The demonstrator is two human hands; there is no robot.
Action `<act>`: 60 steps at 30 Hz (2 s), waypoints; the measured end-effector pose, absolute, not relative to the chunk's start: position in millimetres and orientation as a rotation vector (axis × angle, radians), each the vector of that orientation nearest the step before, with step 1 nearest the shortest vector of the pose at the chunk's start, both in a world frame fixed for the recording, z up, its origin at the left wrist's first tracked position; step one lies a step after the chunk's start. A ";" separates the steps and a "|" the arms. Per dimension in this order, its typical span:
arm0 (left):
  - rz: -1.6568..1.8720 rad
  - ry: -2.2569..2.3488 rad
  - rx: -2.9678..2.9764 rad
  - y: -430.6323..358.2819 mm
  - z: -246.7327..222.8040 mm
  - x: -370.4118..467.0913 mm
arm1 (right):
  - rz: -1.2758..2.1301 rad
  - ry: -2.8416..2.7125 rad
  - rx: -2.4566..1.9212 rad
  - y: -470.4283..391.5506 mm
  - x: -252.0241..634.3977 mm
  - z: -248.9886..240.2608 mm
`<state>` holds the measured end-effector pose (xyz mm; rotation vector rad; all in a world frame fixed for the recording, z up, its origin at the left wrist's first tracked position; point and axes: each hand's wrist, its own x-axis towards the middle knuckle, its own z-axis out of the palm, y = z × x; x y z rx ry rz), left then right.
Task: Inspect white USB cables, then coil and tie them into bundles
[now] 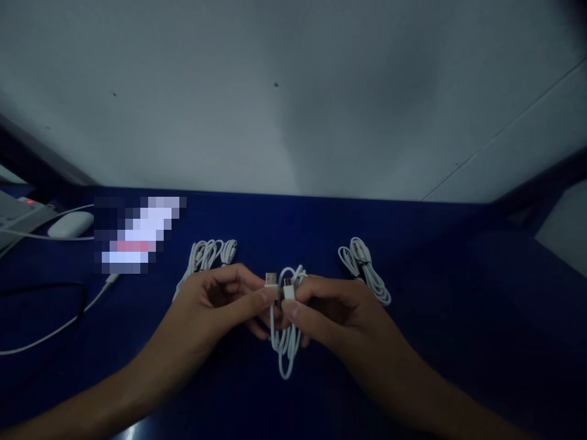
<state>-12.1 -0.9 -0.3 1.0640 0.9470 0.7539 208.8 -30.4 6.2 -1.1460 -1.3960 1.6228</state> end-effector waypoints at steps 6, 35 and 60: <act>0.757 0.958 1.094 -1.2 -2.7 -14.1 | 1.625 -1.382 -1.101 -28.8 206.4 5.2; 0.744 0.999 1.135 -1.3 0.8 -14.3 | 1.554 -1.349 -1.170 -29.2 202.5 5.3; 0.755 1.026 1.173 -4.8 1.9 -13.3 | 1.547 -1.309 -1.209 -32.0 201.2 5.7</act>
